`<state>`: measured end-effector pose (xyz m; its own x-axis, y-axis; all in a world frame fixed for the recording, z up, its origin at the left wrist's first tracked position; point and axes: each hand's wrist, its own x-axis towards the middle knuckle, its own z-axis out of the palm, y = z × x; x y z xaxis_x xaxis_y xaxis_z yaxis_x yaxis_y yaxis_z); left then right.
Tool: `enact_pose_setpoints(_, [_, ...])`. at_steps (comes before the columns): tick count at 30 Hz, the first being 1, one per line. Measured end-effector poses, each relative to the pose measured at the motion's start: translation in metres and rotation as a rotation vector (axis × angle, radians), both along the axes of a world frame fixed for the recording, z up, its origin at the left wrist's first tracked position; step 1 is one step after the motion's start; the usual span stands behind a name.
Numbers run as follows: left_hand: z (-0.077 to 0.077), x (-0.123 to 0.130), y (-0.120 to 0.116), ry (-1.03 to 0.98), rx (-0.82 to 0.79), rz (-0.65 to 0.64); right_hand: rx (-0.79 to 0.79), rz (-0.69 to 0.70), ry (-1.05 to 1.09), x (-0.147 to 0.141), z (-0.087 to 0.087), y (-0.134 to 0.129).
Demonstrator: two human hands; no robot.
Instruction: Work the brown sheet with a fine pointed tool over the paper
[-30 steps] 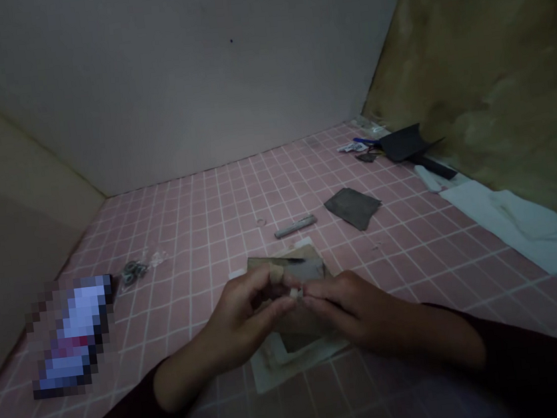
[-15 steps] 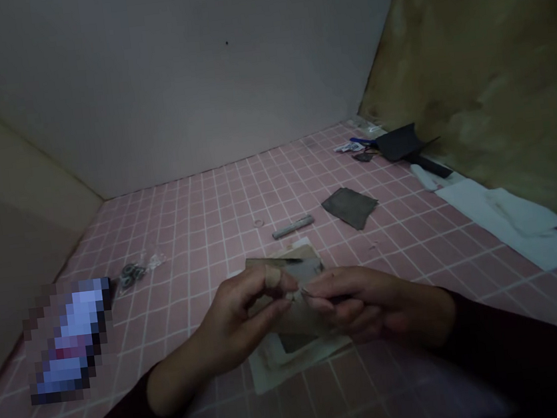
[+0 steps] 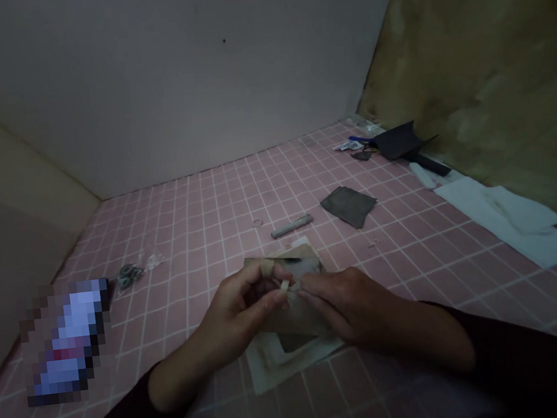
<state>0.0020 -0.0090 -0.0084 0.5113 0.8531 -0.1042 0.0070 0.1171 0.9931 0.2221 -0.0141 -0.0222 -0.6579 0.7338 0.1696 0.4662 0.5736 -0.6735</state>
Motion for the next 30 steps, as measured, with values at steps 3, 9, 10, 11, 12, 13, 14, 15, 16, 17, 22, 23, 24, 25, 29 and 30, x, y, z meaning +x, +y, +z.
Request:
enact_pose_setpoints(3, [0.0014, 0.0017, 0.0012, -0.031, -0.056, -0.013, 0.067, 0.012, -0.054, 0.0011, -0.0033, 0.0001])
enact_pose_setpoints(9, [0.0018, 0.0038, 0.0028, -0.028, 0.008, 0.003, 0.1, 0.03, -0.035, -0.0007, -0.0043, -0.0001])
enact_pose_setpoints(10, [0.0008, 0.0037, 0.0033, -0.026, 0.017, 0.013, 0.095, 0.034, -0.037, -0.0011, -0.0039, -0.0003])
enact_pose_setpoints(11, [-0.0004, 0.0036, 0.0038, -0.028, 0.018, 0.021, 0.095, 0.038, -0.038, -0.0015, -0.0033, -0.0005])
enact_pose_setpoints(12, [-0.0017, 0.0035, 0.0045, -0.03, 0.007, 0.026, 0.097, 0.04, -0.038, -0.0017, -0.0028, -0.0007])
enact_pose_setpoints(13, [-0.003, 0.0035, 0.0052, -0.035, -0.009, 0.027, 0.099, 0.039, -0.035, -0.0017, -0.0023, -0.0009])
enact_pose_setpoints(14, [-0.0041, 0.0035, 0.0058, -0.04, -0.027, 0.028, 0.103, 0.038, -0.033, -0.0015, -0.0022, -0.0011])
enact_pose_setpoints(15, [-0.0049, 0.0037, 0.0064, -0.045, -0.047, 0.027, 0.111, 0.034, -0.033, -0.0012, -0.0024, -0.0012])
enact_pose_setpoints(16, [-0.0054, 0.0038, 0.0069, -0.047, -0.069, 0.027, 0.126, 0.032, -0.038, -0.0007, -0.0029, -0.0014])
enact_pose_setpoints(17, [-0.0056, 0.004, 0.0073, -0.047, -0.088, 0.031, 0.147, 0.033, -0.048, -0.0001, -0.0037, -0.0015])
enact_pose_setpoints(22, [-0.0032, 0.0039, 0.0074, -0.036, -0.111, 0.032, 0.262, 0.024, -0.15, 0.0035, -0.0065, -0.0013])
enact_pose_setpoints(23, [-0.0022, 0.0037, 0.0071, -0.04, -0.099, 0.027, 0.276, 0.018, -0.164, 0.0043, -0.0059, -0.0009])
enact_pose_setpoints(24, [-0.0012, 0.0034, 0.0067, -0.045, -0.086, 0.025, 0.289, 0.014, -0.172, 0.0051, -0.0049, -0.0004])
enact_pose_setpoints(25, [0.0, 0.0032, 0.0062, -0.049, -0.07, 0.029, 0.302, 0.014, -0.174, 0.0058, -0.0037, 0.0003])
enact_pose_setpoints(29, [0.0038, 0.0025, 0.0041, -0.049, -0.05, 0.032, 0.344, -0.009, -0.158, 0.0074, -0.0005, 0.0024])
enact_pose_setpoints(30, [0.004, 0.0025, 0.0037, -0.045, -0.053, 0.027, 0.35, -0.015, -0.14, 0.0072, -0.0003, 0.0026])
